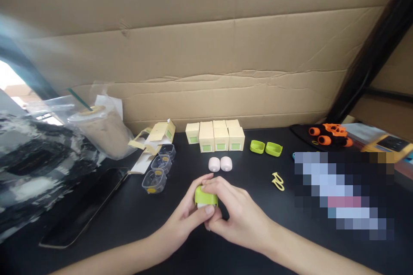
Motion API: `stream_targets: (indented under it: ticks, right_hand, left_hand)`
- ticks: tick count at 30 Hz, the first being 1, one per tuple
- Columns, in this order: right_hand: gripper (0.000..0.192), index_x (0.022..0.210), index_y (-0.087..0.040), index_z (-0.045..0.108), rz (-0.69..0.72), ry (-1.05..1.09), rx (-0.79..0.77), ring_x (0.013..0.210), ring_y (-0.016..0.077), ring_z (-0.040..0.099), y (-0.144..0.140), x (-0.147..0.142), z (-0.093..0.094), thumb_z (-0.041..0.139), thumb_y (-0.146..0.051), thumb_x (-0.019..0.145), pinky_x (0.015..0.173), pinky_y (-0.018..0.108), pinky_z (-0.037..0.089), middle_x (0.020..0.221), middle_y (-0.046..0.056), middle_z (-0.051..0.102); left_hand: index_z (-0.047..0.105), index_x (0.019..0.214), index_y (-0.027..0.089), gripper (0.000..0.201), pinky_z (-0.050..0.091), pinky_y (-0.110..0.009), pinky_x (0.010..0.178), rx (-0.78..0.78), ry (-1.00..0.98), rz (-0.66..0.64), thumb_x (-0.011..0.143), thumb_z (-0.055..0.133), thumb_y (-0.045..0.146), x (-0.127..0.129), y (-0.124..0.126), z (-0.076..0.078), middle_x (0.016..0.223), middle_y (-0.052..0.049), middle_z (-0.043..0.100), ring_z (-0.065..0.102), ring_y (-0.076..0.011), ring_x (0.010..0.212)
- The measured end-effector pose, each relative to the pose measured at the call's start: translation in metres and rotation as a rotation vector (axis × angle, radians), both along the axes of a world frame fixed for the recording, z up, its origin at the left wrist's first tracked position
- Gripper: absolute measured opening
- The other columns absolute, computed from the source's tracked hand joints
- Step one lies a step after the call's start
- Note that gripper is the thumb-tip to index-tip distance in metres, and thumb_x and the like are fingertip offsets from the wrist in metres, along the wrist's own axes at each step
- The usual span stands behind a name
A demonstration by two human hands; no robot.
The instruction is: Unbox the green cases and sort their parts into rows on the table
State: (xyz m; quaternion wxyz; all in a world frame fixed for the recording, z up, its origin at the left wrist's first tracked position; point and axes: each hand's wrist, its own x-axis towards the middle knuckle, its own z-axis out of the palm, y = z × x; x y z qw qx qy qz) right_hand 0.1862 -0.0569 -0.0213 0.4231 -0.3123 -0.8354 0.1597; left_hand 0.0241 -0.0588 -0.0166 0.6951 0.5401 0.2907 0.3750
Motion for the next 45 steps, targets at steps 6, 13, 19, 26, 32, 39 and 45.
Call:
stream_targets:
  ticks: [6,13,19,26,32,39,45]
  right_hand:
    - [0.048,0.111,-0.026,0.045,0.030,0.024,-0.056,0.078,0.0145,0.065,0.002,0.000,0.000,0.046,0.002,0.071,0.066,0.027,0.054,0.104,0.005,0.057]
    - [0.052,0.110,-0.026,0.044,-0.001,0.044,-0.011,0.101,0.0215,0.062,0.005,0.001,-0.008,0.048,0.000,0.066,0.074,0.032,0.055,0.114,0.008,0.053]
    - [0.051,0.109,-0.027,0.042,0.018,0.035,-0.086,0.090,0.0180,0.063,0.002,0.000,-0.007,0.048,0.000,0.066,0.073,0.031,0.053,0.109,0.006,0.055]
    - [0.047,0.105,-0.026,0.043,0.041,0.016,-0.074,0.076,0.0147,0.060,0.000,0.000,0.000,0.049,-0.001,0.066,0.065,0.027,0.050,0.096,0.002,0.056]
    - [0.051,0.108,-0.025,0.045,0.122,-0.009,-0.160,0.089,0.0161,0.062,0.001,0.008,0.009,0.052,0.002,0.065,0.076,0.029,0.053,0.102,0.003,0.057]
    - [0.068,0.135,-0.028,0.036,0.211,-0.160,-0.186,0.120,0.0212,0.051,0.008,0.023,0.024,0.063,-0.010,0.076,0.096,0.034,0.047,0.134,0.008,0.048]
    - [0.049,0.120,-0.026,0.049,0.218,-0.134,-0.243,0.106,0.0193,0.058,0.011,0.027,0.024,0.067,-0.015,0.076,0.090,0.033,0.050,0.115,0.004,0.059]
  left_hand:
    - [0.029,0.137,0.023,0.067,0.042,-0.023,0.059,-0.032,0.008,-0.007,0.081,0.063,0.035,0.001,0.004,-0.003,0.106,-0.005,0.055,0.045,-0.0069,0.062]
    - [0.026,0.140,0.025,0.070,0.040,-0.032,0.093,0.019,0.025,0.004,0.081,0.064,0.032,-0.004,0.006,-0.002,0.124,-0.008,0.050,0.052,-0.0158,0.096]
    - [0.020,0.144,0.030,0.078,0.043,-0.027,0.074,-0.021,0.067,-0.014,0.081,0.065,0.033,-0.005,0.006,-0.006,0.124,-0.007,0.050,0.050,-0.0097,0.075]
    - [0.017,0.145,0.031,0.078,0.042,-0.024,0.069,0.006,0.083,-0.032,0.082,0.063,0.033,-0.006,0.003,-0.005,0.124,-0.007,0.049,0.047,-0.0095,0.073]
    - [0.016,0.146,0.029,0.084,0.038,-0.021,0.056,-0.010,0.103,-0.133,0.078,0.065,0.029,-0.014,0.013,0.000,0.096,-0.002,0.055,0.045,-0.0095,0.066]
    - [0.016,0.134,0.028,0.081,0.039,-0.025,0.068,0.032,0.135,-0.275,0.073,0.069,0.025,-0.020,0.017,0.007,0.109,-0.005,0.049,0.053,-0.0140,0.086]
    - [0.022,0.108,0.025,0.063,0.033,-0.021,0.061,0.026,0.234,-0.242,0.070,0.073,0.030,-0.016,0.013,0.005,0.084,0.005,0.041,0.045,-0.0074,0.069]
